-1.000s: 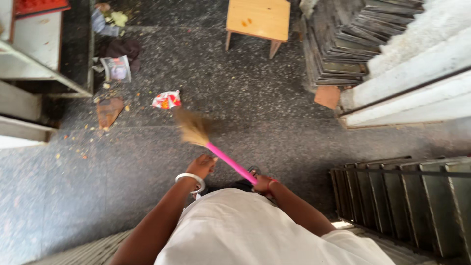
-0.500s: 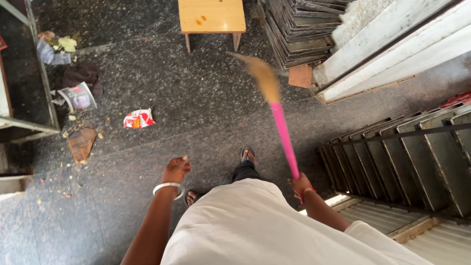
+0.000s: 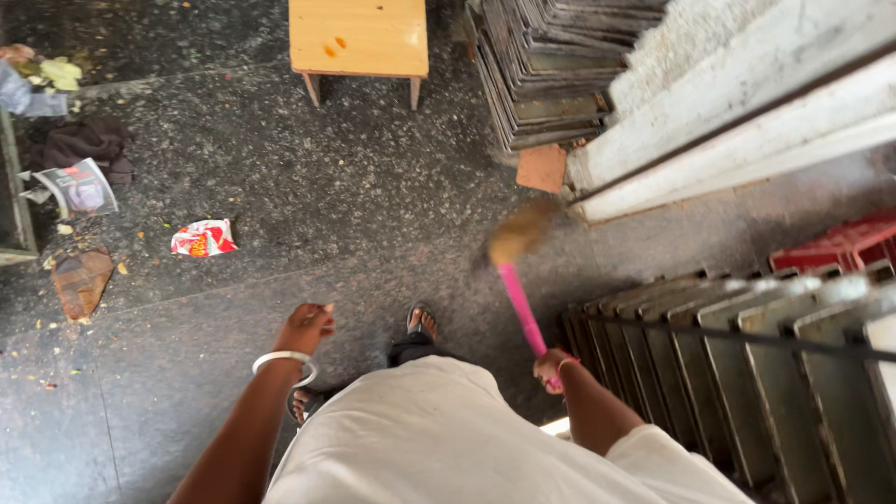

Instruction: The person sweeps debris from the floor using a small broom and moves several metal shelving racks and a small wooden stool to access different areas of the bakery floor.

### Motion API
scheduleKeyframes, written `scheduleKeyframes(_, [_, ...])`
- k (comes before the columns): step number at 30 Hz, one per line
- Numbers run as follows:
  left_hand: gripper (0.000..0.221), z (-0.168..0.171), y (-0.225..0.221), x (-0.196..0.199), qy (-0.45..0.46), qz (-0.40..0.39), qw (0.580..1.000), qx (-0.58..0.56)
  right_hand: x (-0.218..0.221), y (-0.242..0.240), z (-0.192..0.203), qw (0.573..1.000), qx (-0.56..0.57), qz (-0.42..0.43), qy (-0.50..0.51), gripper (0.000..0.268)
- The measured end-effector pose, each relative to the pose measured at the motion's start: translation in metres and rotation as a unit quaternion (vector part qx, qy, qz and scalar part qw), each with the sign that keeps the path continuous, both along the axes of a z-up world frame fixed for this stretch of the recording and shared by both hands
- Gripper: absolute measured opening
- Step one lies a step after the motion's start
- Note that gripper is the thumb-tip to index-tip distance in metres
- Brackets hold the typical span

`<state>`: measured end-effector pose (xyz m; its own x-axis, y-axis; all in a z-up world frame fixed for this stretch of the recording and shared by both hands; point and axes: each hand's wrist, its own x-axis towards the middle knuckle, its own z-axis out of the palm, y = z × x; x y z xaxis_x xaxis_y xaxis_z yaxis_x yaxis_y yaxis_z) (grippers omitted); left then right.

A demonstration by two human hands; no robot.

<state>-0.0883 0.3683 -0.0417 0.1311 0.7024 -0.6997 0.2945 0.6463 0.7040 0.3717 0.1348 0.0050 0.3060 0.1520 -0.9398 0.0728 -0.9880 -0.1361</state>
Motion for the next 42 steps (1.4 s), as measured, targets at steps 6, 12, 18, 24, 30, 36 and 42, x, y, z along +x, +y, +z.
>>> scheduleKeyframes(6, [0.042,0.043,0.018,0.077,-0.021,-0.007,1.0,0.009,0.024,0.038,-0.024,0.994,0.106,0.001,0.032,0.021])
scheduleKeyframes(12, [0.042,0.051,0.008,0.072,0.014,0.012,1.0,0.01,0.035,0.129,-0.036,0.975,0.214,-0.062,-0.006,0.02])
scheduleKeyframes(18, [0.048,0.028,-0.036,0.001,0.071,0.102,0.991,0.041,0.09,0.249,-0.015,0.967,0.191,-0.164,0.032,0.021])
scheduleKeyframes(24, [0.055,0.035,-0.089,-0.035,0.067,0.19,0.977,-0.064,0.123,0.328,-0.013,0.978,0.092,-0.143,0.117,0.027])
scheduleKeyframes(30, [0.052,0.043,-0.082,-0.049,0.108,0.239,0.963,-0.063,0.079,0.237,-0.034,0.893,0.225,-0.329,0.209,0.015])
scheduleKeyframes(36, [0.049,0.041,-0.034,-0.034,0.091,0.163,0.981,-0.05,0.103,0.291,-0.03,0.987,0.153,-0.052,0.004,0.037])
scheduleKeyframes(42, [0.043,0.024,0.05,-0.003,0.034,0.075,0.994,0.073,0.109,0.342,0.007,0.988,0.129,0.049,-0.065,0.013])
